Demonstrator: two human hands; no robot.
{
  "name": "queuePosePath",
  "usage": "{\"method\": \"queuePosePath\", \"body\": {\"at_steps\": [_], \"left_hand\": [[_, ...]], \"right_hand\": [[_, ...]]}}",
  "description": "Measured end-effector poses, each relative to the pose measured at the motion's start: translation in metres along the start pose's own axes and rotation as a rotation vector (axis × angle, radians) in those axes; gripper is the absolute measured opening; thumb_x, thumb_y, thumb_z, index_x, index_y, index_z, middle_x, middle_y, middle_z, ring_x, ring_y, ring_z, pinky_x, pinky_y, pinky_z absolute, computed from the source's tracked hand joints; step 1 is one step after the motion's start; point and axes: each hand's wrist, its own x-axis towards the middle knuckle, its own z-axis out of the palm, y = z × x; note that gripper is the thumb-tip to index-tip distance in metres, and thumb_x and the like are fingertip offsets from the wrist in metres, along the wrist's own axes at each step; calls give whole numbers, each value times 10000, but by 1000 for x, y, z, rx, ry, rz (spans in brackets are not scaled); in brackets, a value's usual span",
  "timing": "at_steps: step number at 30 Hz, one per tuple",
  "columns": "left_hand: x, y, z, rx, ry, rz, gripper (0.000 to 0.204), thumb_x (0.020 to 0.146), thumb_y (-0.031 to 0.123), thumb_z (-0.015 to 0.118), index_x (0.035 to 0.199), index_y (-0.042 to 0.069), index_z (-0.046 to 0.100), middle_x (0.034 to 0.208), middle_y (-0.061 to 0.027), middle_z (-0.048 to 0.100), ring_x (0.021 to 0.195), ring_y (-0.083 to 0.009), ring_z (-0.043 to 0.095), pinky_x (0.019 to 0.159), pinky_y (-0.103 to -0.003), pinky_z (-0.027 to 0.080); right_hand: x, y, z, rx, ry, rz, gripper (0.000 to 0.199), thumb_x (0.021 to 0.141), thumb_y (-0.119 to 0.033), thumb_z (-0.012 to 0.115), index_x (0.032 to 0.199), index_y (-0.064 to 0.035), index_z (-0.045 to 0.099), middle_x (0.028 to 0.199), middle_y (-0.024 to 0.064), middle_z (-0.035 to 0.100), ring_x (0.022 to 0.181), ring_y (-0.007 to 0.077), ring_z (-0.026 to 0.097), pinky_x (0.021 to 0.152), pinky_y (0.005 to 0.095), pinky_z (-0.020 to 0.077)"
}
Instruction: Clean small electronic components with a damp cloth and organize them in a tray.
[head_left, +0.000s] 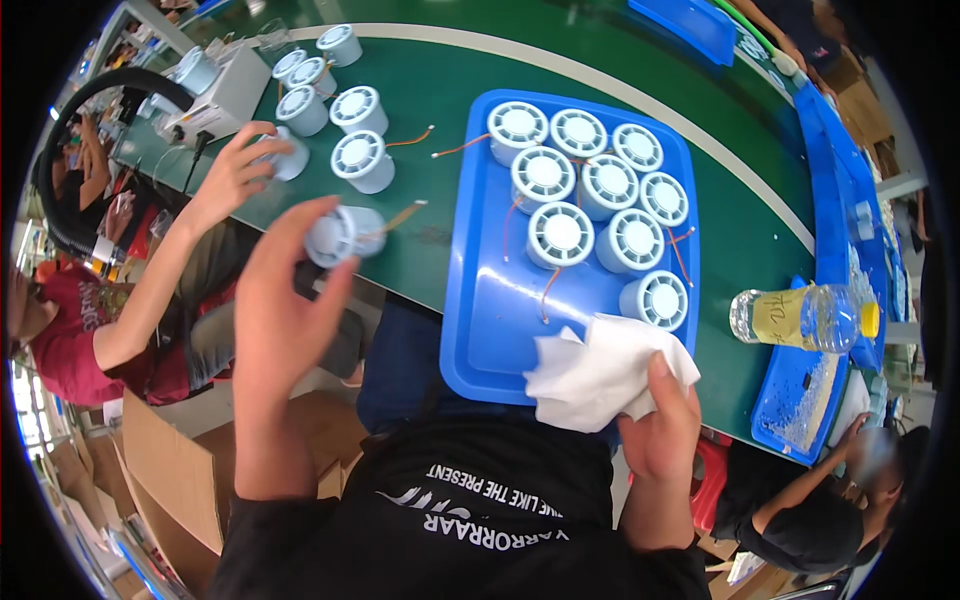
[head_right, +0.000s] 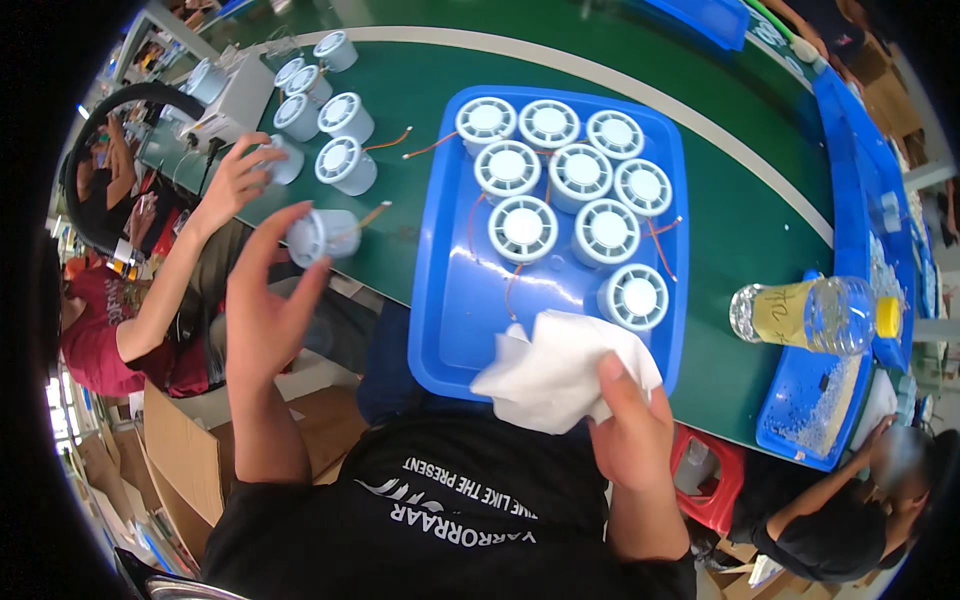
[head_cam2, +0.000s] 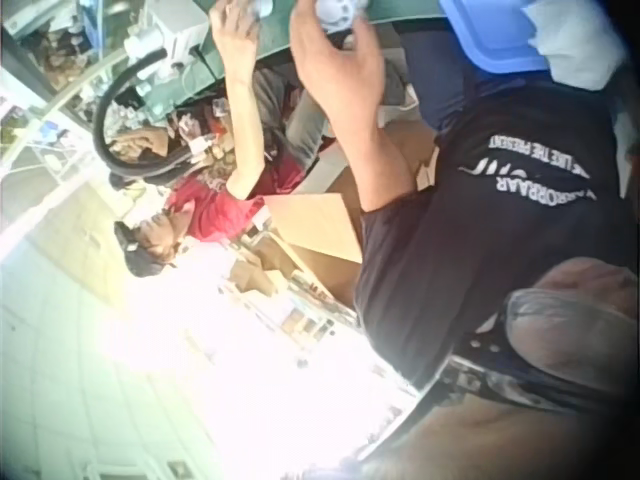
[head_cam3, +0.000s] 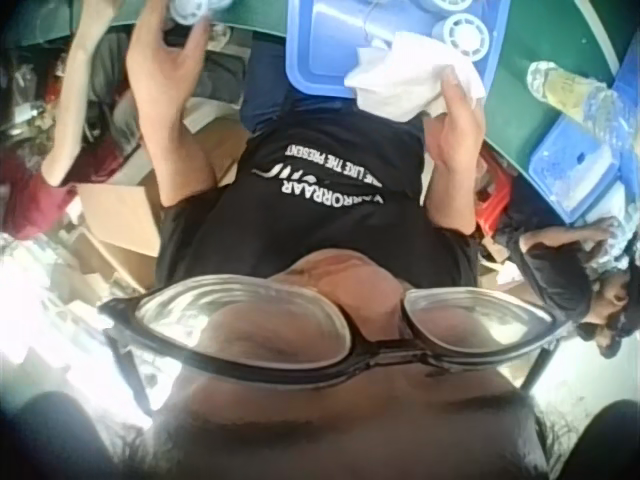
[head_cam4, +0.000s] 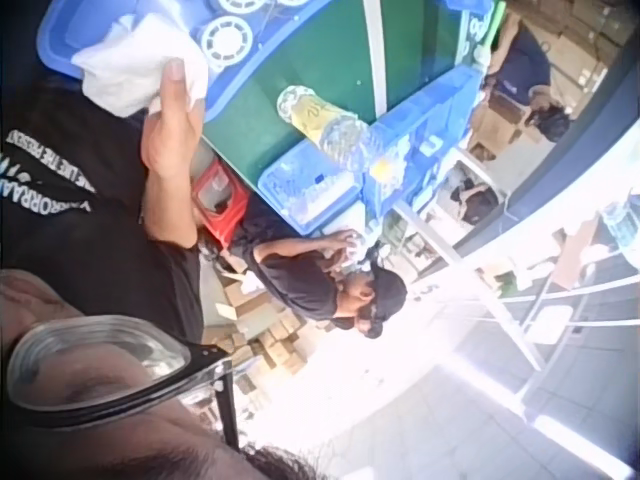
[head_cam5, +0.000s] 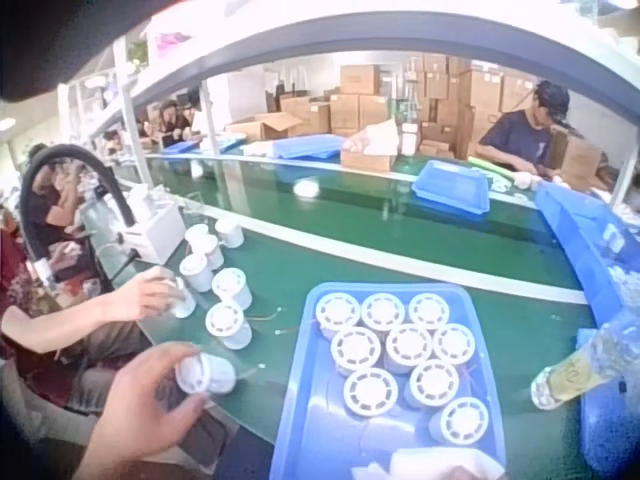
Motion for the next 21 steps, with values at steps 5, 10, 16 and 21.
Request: {"method": "queuePosePath", "body": {"at_steps": [5,10,16,21], "left_hand": [[23,-57,7,209,120,-30,423,880,82,688,1292,58,601,1218,-167,655,1090,-320,648,922,-380,509],[54,-75,10,133,125,-144,396,919,145,676,1292,42,591,1253,-185,642,1112,-332,643,936,-380,506],[50,-45,18,325,396,158,375,904,117,692,1261,45,603,1305,-182,620,1171,-333,615,1005,-391,471],[-4,39,60,-552,0,365,508,817,11,742,1296,17,572,1298,-173,621,1199,-306,607,1013,-394,474]], "right_hand": [[6,-2,12,41,-87,59,477,995,-214,577,1393,26,470,1313,162,608,1206,297,606,1012,436,483],[0,-13,18,-10,-212,53,494,995,-220,618,1401,31,489,1318,128,619,1216,231,592,1032,364,449],[-15,-23,27,-180,-144,63,521,970,-217,607,1384,70,475,1322,197,601,1224,322,595,1022,440,473],[-30,-50,55,-277,-717,-17,553,1068,-355,471,1420,72,465,1387,179,566,1258,255,562,1091,366,393]]}}
